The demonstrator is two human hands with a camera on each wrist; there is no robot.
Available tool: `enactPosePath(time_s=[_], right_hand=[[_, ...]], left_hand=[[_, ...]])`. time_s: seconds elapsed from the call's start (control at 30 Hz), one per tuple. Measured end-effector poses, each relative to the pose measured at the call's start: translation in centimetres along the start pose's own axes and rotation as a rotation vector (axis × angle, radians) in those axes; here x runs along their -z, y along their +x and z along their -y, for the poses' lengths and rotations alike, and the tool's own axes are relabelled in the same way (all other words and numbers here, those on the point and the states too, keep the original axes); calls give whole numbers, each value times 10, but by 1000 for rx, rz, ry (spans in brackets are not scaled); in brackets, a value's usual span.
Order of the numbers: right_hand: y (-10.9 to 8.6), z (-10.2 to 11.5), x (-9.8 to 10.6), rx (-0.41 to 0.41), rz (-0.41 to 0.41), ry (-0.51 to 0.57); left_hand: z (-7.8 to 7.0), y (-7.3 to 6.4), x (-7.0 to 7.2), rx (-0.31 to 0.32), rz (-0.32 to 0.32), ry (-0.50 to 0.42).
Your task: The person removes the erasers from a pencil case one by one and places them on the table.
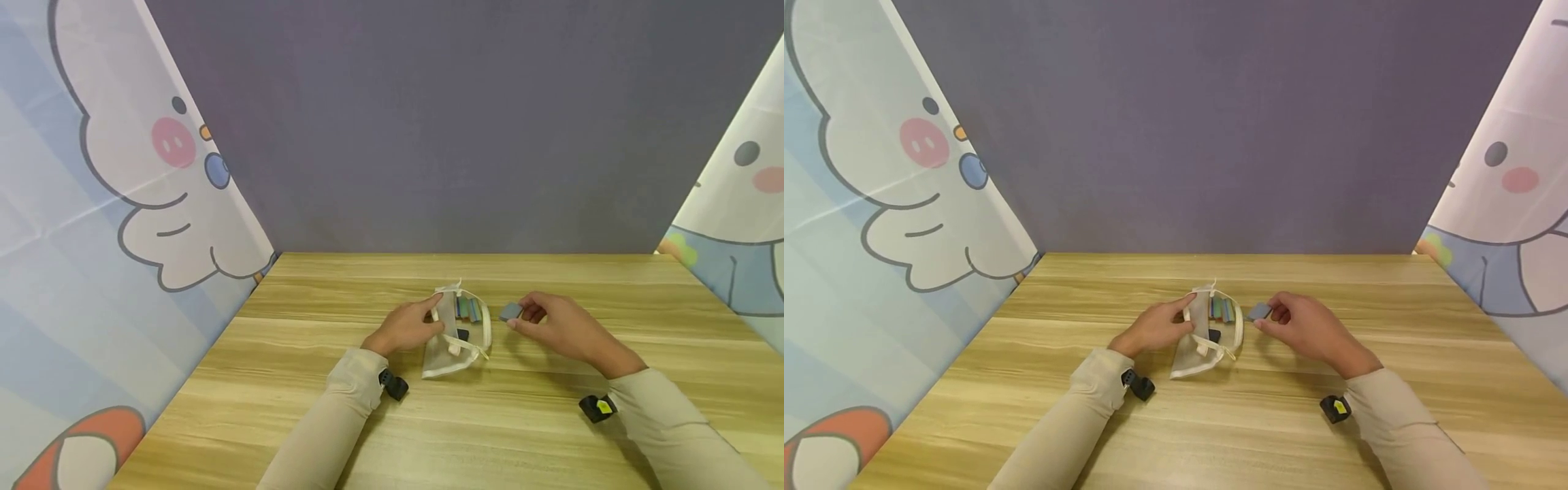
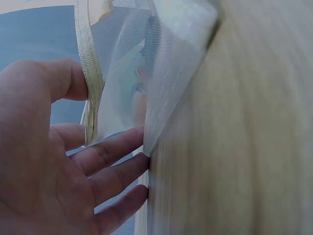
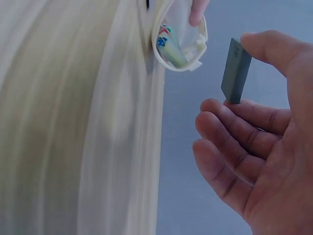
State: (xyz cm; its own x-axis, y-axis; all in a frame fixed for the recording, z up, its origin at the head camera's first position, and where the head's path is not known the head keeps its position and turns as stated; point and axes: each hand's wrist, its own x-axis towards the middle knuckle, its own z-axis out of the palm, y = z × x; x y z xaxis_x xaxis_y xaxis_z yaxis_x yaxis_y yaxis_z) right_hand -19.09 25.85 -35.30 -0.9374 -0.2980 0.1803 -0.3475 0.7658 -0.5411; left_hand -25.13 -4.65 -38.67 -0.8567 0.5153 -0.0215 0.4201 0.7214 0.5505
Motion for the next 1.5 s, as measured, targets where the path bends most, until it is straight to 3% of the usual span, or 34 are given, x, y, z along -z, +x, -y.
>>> enactPosePath(time_s=[0.5, 0.8, 1.5], right_hand=[[-6, -7, 15, -25, -25, 12], [-8, -11, 22, 0, -53, -4], [-7, -29, 26, -20, -68, -32]], left_hand=[[-1, -1, 1, -10, -1, 8], [0, -1, 3, -14, 1, 4], [1, 1, 1, -7, 10, 1]])
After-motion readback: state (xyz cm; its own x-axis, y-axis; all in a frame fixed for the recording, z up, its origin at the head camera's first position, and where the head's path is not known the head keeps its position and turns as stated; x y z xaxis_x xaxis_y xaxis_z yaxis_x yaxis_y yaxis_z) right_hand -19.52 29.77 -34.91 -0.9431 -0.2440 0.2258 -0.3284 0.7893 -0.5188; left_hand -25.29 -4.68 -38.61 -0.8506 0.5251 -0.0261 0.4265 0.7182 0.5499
